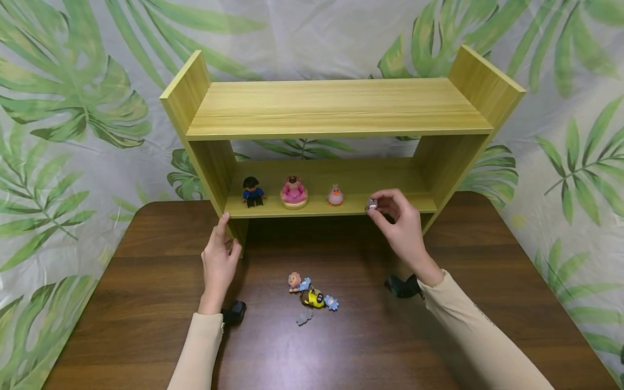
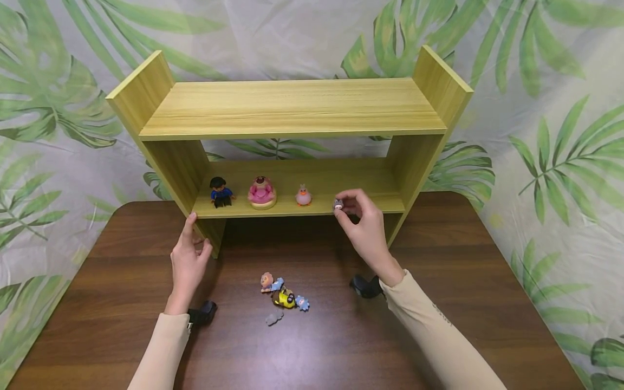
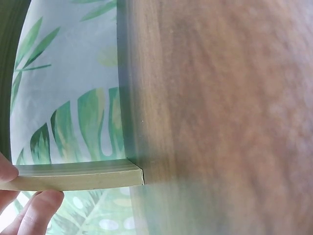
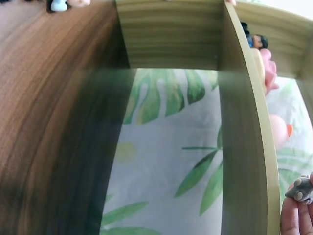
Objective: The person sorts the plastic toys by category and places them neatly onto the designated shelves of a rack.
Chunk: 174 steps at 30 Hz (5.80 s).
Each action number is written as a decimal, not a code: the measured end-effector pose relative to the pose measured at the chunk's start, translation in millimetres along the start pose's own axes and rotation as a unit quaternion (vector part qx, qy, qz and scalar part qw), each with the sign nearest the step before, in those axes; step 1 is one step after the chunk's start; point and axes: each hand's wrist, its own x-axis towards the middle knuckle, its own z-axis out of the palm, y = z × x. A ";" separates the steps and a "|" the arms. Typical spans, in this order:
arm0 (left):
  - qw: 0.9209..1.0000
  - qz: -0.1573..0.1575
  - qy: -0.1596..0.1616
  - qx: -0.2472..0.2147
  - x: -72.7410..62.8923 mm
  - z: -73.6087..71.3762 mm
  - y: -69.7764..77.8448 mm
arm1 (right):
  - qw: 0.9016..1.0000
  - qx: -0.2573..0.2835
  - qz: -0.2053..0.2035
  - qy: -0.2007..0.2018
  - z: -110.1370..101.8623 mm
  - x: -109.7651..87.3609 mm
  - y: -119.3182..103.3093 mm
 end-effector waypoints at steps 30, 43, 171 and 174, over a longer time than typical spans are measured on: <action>1.000 0.002 0.001 -0.001 0.6 0.1 -0.1 | 0.997 -0.065 0.041 -0.011 3.0 21.3 -2.7; 1.000 0.000 0.002 -0.001 0.2 0.4 0.5 | 0.998 -0.059 0.027 -0.023 1.4 19.2 2.3; 1.000 -0.002 0.001 0.001 -0.9 0.3 0.1 | 0.932 -0.183 0.082 -0.302 69.1 -124.1 58.6; 1.000 -0.001 0.001 0.002 -0.6 0.2 0.2 | 0.936 -0.171 0.088 -0.296 67.6 -124.7 57.9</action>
